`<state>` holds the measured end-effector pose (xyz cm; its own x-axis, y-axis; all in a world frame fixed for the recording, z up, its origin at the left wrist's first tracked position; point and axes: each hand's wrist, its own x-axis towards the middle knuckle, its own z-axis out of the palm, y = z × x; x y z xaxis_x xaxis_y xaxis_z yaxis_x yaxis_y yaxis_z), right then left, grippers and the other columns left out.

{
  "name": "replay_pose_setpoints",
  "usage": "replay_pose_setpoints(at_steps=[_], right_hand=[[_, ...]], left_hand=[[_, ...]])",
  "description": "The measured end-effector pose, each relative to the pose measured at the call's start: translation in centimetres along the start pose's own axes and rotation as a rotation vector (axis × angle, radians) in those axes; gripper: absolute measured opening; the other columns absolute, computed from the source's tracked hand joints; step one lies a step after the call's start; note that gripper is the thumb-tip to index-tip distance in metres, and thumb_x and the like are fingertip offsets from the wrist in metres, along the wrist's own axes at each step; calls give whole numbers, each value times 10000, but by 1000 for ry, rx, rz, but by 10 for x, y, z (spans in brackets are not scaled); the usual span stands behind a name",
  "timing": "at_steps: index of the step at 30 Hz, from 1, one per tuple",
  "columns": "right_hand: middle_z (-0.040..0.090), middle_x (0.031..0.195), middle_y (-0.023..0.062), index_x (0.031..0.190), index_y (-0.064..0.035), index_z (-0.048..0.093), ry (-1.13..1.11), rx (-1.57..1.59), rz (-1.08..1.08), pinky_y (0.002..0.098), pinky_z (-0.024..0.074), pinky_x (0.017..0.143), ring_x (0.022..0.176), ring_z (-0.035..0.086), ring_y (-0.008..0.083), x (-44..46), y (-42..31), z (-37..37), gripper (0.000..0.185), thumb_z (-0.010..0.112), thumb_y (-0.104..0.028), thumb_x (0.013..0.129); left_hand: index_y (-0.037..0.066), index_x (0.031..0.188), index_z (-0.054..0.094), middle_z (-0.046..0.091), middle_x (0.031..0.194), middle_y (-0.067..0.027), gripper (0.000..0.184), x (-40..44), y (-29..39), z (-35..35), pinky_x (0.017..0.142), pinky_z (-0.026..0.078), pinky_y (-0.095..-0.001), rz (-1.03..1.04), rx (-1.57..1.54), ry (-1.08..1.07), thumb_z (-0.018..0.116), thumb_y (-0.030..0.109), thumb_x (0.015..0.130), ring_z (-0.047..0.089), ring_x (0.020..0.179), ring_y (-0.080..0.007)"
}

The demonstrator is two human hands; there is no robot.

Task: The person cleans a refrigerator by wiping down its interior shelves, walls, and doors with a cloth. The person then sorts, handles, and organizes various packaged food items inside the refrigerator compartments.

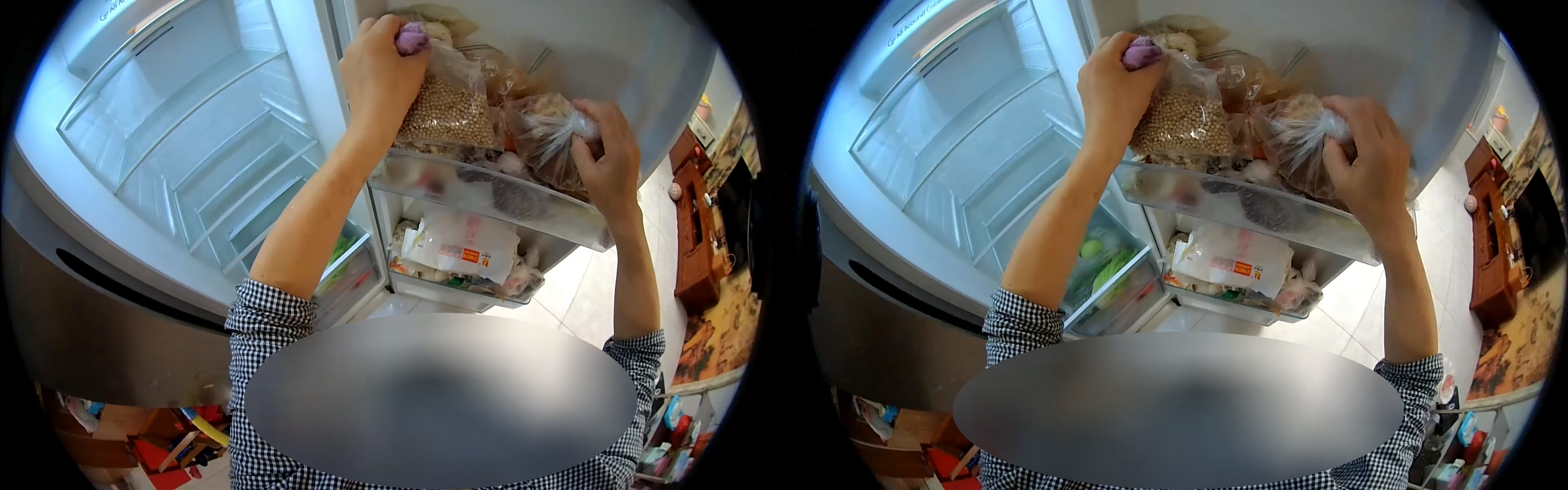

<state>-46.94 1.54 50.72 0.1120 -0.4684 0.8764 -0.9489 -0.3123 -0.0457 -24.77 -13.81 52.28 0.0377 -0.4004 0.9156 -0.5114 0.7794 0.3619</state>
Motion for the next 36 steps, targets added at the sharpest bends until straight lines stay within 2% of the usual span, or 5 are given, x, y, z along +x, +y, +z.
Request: replay_pose_setpoints(at_steps=[11, 21, 24, 30, 36], right_hand=[[588, 1018, 101, 1053, -61, 581, 25, -117, -81, 350, 450, 789, 933, 555, 271, -6, -1, -4, 377, 593, 8, 682], [558, 1180, 122, 1130, -73, 578, 173, -312, -258, 377, 391, 928, 1091, 519, 258, -7, -21, -18, 452, 643, -41, 684], [547, 1198, 146, 1132, -71, 581, 114, -43, -285, 388, 377, 956, 1100, 515, 265, 4, -54, -6, 442, 664, -75, 698], [532, 1211, 191, 1348, -51, 369, -65, 506, -39, 356, 418, 928, 1103, 528, 284, 48, -112, 59, 772, 757, -212, 700], [607, 1097, 119, 1219, -14, 515, -135, 944, 216, 267, 475, 827, 972, 577, 151, 65, -89, 81, 499, 707, -73, 762]], left_hand=[[5, 797, 624, 593, 673, -21, 170, -7, -12, -39, 535, 437, -245, -331, -305, 19, 726, 108, 708, 528, 584, -96], [-7, 783, 593, 580, 679, -57, 164, -13, -20, -77, 565, 447, -291, -339, -387, 193, 704, 73, 691, 552, 618, -137], [5, 788, 598, 584, 731, -93, 171, -14, -14, -82, 619, 449, -312, -218, -261, 234, 705, 72, 674, 564, 668, -213], [9, 860, 616, 591, 742, -25, 221, -8, 26, -71, 650, 459, -244, 34, -266, 209, 738, 86, 693, 541, 671, -111], [5, 889, 620, 603, 788, -47, 229, 2, 23, -66, 620, 469, -245, 75, -342, 1, 724, 65, 693, 565, 686, -121]])
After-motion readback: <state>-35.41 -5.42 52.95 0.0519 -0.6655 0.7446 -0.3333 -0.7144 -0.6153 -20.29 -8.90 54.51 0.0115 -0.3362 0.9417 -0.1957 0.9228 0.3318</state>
